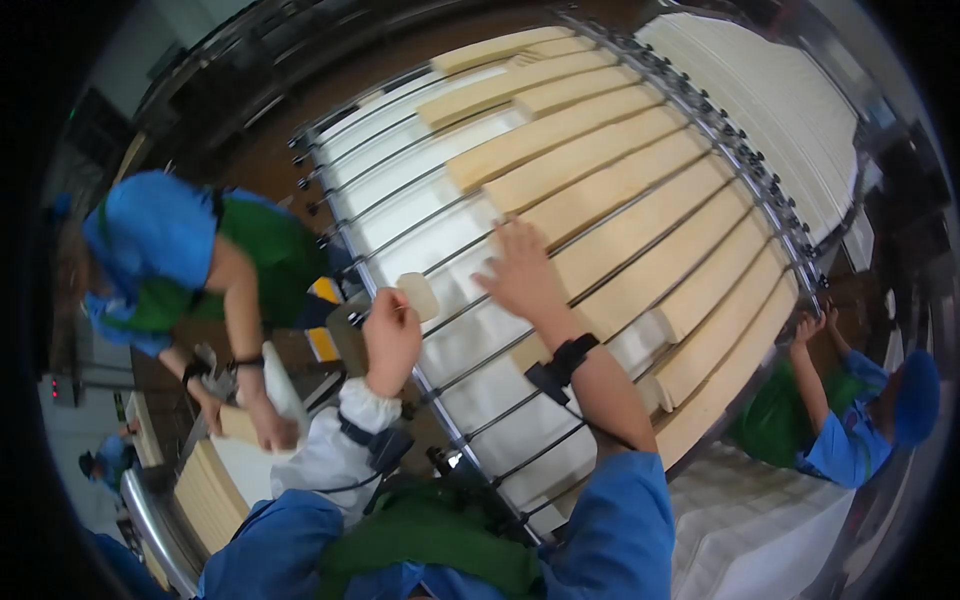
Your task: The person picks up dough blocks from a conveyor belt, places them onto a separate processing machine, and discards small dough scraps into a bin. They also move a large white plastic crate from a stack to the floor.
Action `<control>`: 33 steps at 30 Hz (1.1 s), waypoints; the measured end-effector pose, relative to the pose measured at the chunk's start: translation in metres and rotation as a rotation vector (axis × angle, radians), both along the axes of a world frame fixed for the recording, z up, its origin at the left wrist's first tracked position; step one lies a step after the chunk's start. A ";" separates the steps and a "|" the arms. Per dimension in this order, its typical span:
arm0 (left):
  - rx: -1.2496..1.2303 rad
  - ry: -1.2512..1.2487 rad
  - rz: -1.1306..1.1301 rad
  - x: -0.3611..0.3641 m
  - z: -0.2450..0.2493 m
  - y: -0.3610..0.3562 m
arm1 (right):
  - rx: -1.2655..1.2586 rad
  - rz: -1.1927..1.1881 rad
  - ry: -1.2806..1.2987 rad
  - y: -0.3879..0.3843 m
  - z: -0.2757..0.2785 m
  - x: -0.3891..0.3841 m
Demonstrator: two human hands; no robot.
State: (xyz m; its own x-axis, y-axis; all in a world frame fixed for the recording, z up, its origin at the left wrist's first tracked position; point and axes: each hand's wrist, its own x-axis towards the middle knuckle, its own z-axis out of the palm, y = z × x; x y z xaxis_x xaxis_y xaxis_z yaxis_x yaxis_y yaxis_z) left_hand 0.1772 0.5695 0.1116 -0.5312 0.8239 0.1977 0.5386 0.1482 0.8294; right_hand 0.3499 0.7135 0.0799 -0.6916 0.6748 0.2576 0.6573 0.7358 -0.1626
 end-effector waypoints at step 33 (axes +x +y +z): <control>-0.249 -0.566 1.069 -0.278 -0.126 -0.662 | -0.291 0.912 -0.035 -0.597 -0.130 -0.659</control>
